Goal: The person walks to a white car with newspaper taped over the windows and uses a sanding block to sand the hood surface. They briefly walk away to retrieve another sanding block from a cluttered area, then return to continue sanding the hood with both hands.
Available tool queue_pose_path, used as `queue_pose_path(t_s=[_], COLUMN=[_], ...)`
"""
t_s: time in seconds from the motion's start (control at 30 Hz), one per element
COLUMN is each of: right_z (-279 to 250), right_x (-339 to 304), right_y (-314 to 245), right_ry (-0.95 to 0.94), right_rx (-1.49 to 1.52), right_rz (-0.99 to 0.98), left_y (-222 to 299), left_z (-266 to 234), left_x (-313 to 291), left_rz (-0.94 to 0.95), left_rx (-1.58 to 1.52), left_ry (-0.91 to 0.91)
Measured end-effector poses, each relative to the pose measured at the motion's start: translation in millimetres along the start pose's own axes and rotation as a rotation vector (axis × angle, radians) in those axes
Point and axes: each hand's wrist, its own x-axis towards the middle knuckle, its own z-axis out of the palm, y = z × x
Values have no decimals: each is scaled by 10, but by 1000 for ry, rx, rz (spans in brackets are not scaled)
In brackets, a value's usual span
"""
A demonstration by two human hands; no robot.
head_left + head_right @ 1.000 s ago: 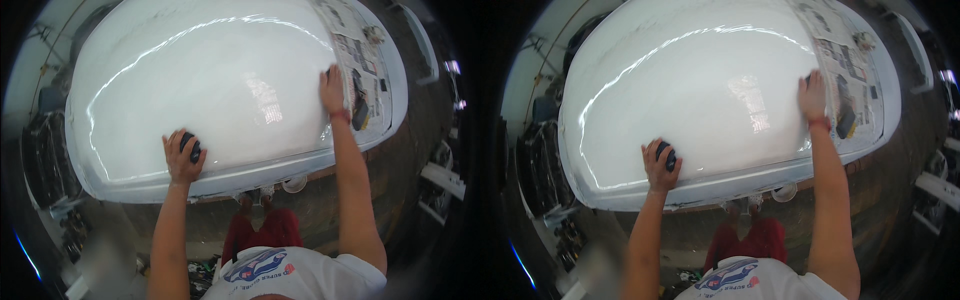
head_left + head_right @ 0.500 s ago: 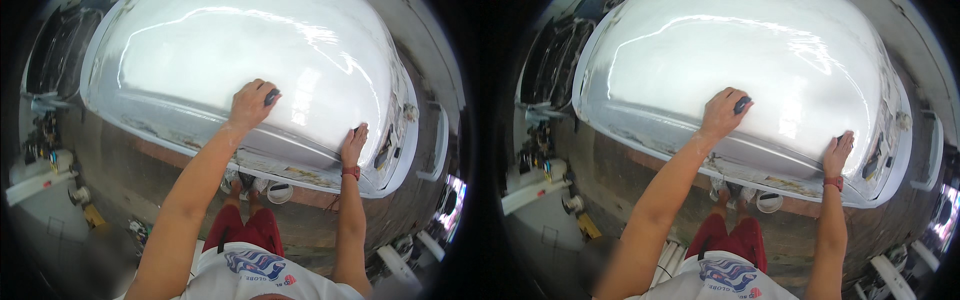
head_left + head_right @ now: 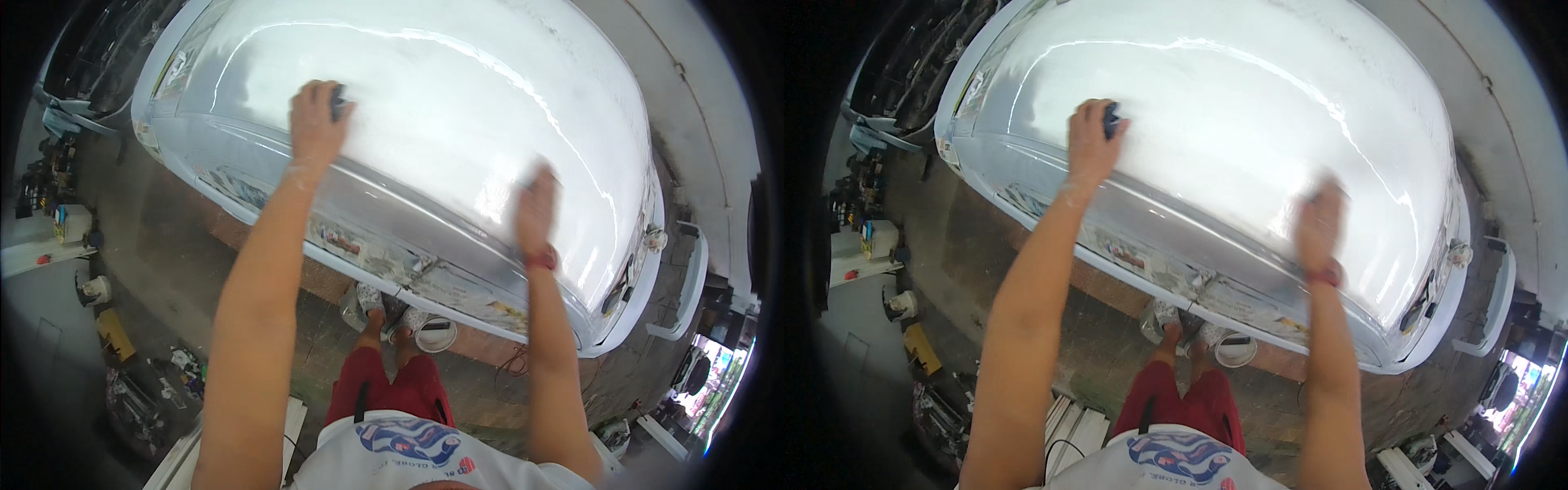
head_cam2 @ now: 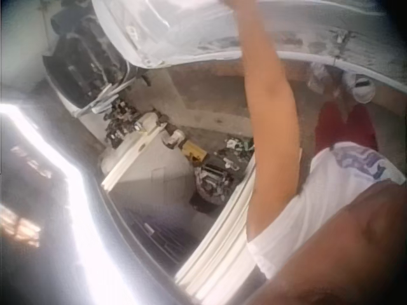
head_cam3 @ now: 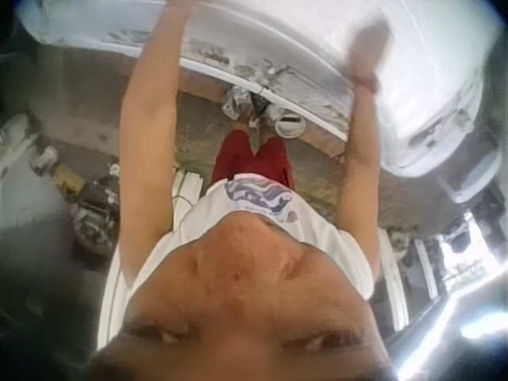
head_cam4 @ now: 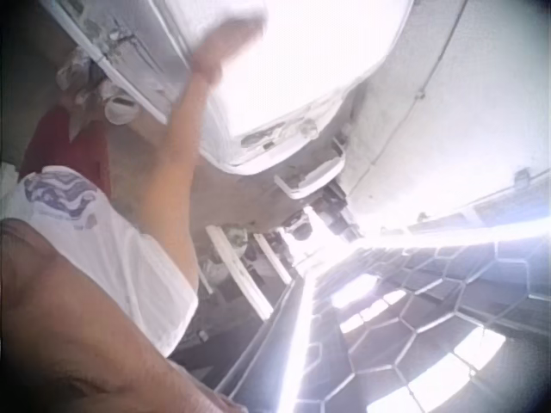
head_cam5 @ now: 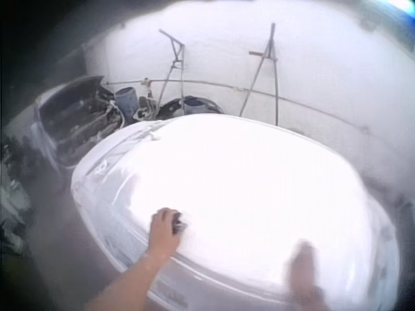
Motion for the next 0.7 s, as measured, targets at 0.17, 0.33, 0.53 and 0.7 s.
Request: queue_pose_path(t_s=[0.17,0.33,0.53,0.7], right_z=[-735,652,1345,964], right_x=[-615,1336,2727,2433], right_y=[2759,1107,-2312,-633], right_ry=[-26,181,-90,43], right_rx=[-284,-513,-35,3], right_rz=[786,49,-246,-164], left_y=[-909,-936,-944,-960], left_z=[179,174,168,116], left_x=[329,435,641,679], left_rz=[-27,-50,-2,48], left_rx=[180,165,64,77], left_ry=[34,-14,-76,-45])
